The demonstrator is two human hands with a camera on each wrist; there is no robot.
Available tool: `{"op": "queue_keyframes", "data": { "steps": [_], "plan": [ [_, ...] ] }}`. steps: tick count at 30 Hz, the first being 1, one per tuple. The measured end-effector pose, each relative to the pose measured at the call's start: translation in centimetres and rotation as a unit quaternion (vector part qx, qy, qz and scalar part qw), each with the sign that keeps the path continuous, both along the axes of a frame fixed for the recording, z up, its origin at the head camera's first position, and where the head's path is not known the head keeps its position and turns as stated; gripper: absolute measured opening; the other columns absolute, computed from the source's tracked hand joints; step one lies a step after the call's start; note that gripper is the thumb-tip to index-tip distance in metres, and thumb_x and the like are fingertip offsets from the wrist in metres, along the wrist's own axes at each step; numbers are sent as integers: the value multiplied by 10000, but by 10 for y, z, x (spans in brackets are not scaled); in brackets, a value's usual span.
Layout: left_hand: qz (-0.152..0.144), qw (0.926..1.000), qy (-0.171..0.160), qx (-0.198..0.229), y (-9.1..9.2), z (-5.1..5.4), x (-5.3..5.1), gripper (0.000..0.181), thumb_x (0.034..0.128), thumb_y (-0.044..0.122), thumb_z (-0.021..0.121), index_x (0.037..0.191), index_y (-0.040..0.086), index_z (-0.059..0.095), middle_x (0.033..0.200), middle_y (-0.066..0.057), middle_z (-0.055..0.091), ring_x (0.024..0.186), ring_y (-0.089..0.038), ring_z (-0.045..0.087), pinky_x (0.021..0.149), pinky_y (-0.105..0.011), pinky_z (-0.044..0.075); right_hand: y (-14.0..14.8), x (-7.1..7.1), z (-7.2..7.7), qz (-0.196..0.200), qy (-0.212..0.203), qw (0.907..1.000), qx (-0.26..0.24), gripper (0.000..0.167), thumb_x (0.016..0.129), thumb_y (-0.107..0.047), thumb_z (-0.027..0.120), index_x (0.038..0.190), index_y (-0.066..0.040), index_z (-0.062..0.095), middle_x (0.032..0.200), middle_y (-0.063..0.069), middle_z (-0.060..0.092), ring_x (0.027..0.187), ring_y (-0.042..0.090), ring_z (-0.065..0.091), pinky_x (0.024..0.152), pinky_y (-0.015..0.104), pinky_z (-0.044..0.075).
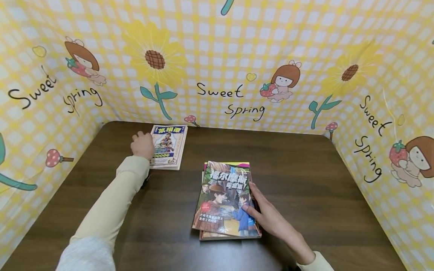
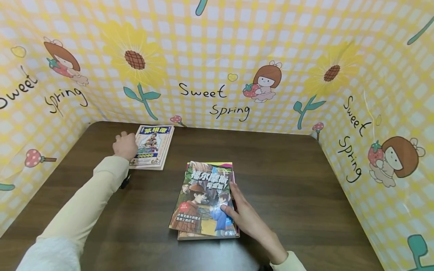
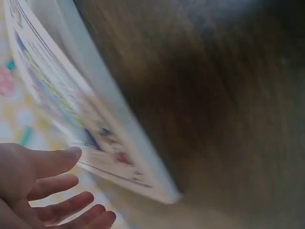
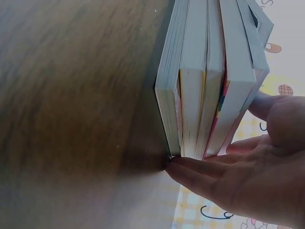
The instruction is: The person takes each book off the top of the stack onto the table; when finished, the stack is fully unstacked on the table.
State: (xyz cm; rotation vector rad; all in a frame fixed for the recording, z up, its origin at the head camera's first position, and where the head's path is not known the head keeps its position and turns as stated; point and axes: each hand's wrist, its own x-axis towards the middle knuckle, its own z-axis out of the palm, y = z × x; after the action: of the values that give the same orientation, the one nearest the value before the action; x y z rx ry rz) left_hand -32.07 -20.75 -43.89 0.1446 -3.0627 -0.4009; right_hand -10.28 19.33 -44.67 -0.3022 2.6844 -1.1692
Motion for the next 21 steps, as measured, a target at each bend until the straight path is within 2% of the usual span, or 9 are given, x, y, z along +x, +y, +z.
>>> {"op": "queue_keyframes", "data": {
  "steps": [2,5,8,10,13,16,19,21],
  "plan": [
    [-285,9995,93,101,7,10,12,276,925,15,474,1139,-142,548,1173,-376,429,1109,-549,404,789,-644,443,0,0,0,30,-15,10000,-17,787,964,-410,554,1556,-142,109,1595,147,125,1432,323,175,1112,541,216],
    [-711,9969,220,254,23,22,31,241,913,34,502,1087,-116,576,1086,-337,492,1024,-522,477,737,-636,462,0,0,0,49,3,10000,-13,792,963,-420,552,1556,-138,109,1595,147,126,1431,324,175,1111,543,216],
    [-1100,9926,418,311,42,27,51,191,899,64,584,1010,-88,612,1036,-303,568,923,-478,560,680,-585,492,0,0,-1,79,42,10000,8,791,964,-419,550,1556,-133,108,1594,151,128,1431,325,177,1111,542,217],
    [-1366,9882,502,479,55,27,63,212,890,85,633,1012,-87,630,1021,-287,612,886,-445,599,676,-540,513,0,0,-1,69,56,10000,34,788,965,-409,553,1555,-129,113,1592,156,133,1430,326,181,1111,539,220],
    [-1761,9782,262,1066,75,29,84,327,908,151,654,1120,-96,624,1103,-283,631,941,-410,622,780,-508,516,1,-1,-1,33,69,9999,68,784,964,-407,558,1555,-131,123,1590,158,142,1427,328,193,1109,534,228],
    [-1971,9642,-222,1758,91,28,106,420,949,221,606,1224,-95,576,1168,-268,623,984,-368,629,885,-490,490,1,-1,-1,-3,90,9999,80,780,961,-409,561,1554,-133,136,1587,162,152,1422,335,205,1106,536,236],
    [-1968,9494,-720,2339,102,25,128,462,957,260,595,1262,-84,558,1114,-227,656,862,-292,657,825,-426,523,1,-1,-2,17,76,9999,63,779,963,-418,554,1555,-137,131,1589,157,146,1424,331,198,1108,535,231],
    [-1882,9343,-1063,2833,108,23,140,471,940,229,624,1275,-93,547,1045,-196,680,773,-257,672,736,-387,552,1,-1,-2,33,62,10000,56,780,964,-424,548,1555,-141,125,1591,151,139,1427,327,191,1110,533,226]
  ]
}}
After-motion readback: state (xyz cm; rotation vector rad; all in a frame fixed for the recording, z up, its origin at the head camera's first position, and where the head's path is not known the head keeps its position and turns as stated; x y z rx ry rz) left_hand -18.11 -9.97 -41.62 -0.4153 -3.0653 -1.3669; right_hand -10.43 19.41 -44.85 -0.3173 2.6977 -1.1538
